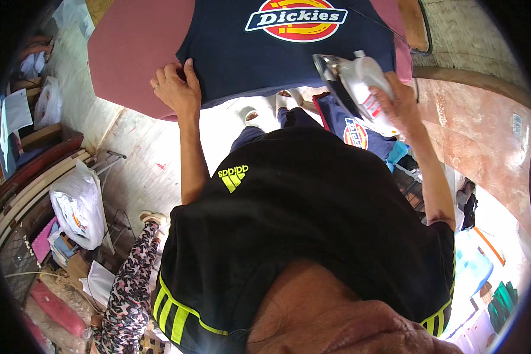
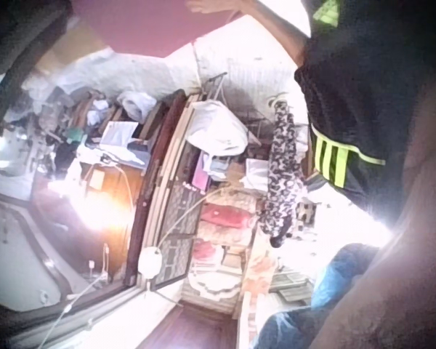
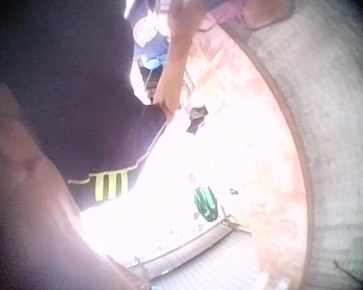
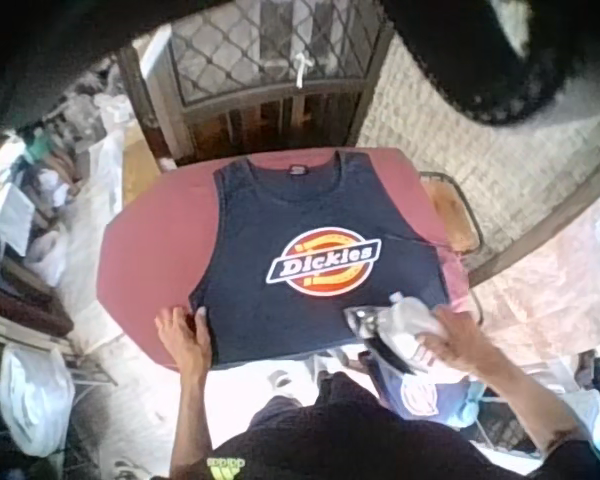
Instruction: The person irons a dark blue Dickies t-shirt on a pink ironing board, smoothing the fabric and using a white steam iron. They flip the shirt to iron the back, then fold it and place it on a nearby table with other shirts.
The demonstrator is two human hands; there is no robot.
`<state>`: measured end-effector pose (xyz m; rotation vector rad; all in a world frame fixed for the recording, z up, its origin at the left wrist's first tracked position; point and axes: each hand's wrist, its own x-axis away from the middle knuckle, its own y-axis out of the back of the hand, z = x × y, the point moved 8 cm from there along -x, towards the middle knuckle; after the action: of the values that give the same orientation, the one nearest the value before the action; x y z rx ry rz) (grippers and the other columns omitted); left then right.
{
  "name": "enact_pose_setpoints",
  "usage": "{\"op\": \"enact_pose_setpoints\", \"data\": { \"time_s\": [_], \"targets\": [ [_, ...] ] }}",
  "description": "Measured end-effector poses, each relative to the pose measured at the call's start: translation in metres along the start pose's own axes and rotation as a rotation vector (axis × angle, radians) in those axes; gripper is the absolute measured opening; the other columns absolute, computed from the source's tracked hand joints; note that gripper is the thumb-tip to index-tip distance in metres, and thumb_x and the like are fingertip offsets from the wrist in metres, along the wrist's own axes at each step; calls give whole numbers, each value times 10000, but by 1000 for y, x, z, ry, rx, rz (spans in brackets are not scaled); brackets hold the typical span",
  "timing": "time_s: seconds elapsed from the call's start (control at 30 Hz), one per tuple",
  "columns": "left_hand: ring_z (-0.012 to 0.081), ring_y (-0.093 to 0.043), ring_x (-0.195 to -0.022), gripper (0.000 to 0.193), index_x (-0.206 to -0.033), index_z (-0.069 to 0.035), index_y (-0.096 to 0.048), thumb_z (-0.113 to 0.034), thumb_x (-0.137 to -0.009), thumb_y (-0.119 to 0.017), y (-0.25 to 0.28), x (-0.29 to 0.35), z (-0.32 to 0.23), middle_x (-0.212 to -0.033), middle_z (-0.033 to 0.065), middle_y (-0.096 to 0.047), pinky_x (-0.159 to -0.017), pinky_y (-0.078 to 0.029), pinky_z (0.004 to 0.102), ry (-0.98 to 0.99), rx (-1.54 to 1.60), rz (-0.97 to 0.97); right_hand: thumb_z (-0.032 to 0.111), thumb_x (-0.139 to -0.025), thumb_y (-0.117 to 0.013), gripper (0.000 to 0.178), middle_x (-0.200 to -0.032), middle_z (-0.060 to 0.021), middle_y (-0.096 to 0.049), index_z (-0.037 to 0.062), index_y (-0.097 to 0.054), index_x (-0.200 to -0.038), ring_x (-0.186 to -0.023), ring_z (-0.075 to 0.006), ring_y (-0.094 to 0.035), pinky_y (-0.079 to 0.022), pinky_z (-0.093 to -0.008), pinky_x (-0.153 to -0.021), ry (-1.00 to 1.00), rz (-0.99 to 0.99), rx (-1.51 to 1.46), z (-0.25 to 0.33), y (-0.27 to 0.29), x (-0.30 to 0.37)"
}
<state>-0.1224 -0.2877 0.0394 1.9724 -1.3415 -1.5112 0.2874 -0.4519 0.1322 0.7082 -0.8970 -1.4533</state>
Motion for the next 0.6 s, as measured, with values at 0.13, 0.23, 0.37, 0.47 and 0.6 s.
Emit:
{"op": "enact_pose_setpoints", "data": {
  "time_s": [0.13,0.23,0.37,0.47,0.6],
  "targets": [
    [248,-610,-646,293,-858,-31,-654,-308,-920,-728,-7,0,9,-726,111,-642,-617,-468,396,89,102,71,400,-948,-689,386,-918,-227,-722,62,-593,-1109,-795,-381,-739,-606,-412,-693,173,-3,-45,40,-46,-14],
    [222,-586,-566,284,-831,-24,-626,-270,-922,-733,-1,2,7,-682,101,-627,-547,-445,368,46,134,21,413,-946,-684,442,-1001,-229,-730,67,-597,-1207,-856,-366,-744,-617,-417,-754,206,33,-15,81,-67,-38],
    [200,-565,-539,289,-821,-18,-615,-259,-930,-730,-6,0,5,-657,101,-612,-523,-432,352,50,126,47,426,-935,-667,488,-1000,-266,-692,23,-568,-1191,-908,-443,-682,-554,-487,-771,243,180,-14,134,-106,-56],
    [178,-552,-520,299,-811,-20,-609,-265,-936,-726,-6,2,5,-642,94,-608,-513,-426,343,70,123,56,443,-933,-656,502,-1044,-266,-689,18,-566,-1186,-962,-437,-677,-549,-487,-808,142,349,-37,145,-116,-60],
    [210,-570,-658,231,-825,-94,-611,-264,-911,-742,-14,14,16,-657,20,-604,-703,-370,391,289,254,134,444,-949,-651,512,-1086,-256,-706,23,-553,-1224,-950,-385,-719,-584,-458,-810,112,312,70,106,-98,-47]
  ]
}}
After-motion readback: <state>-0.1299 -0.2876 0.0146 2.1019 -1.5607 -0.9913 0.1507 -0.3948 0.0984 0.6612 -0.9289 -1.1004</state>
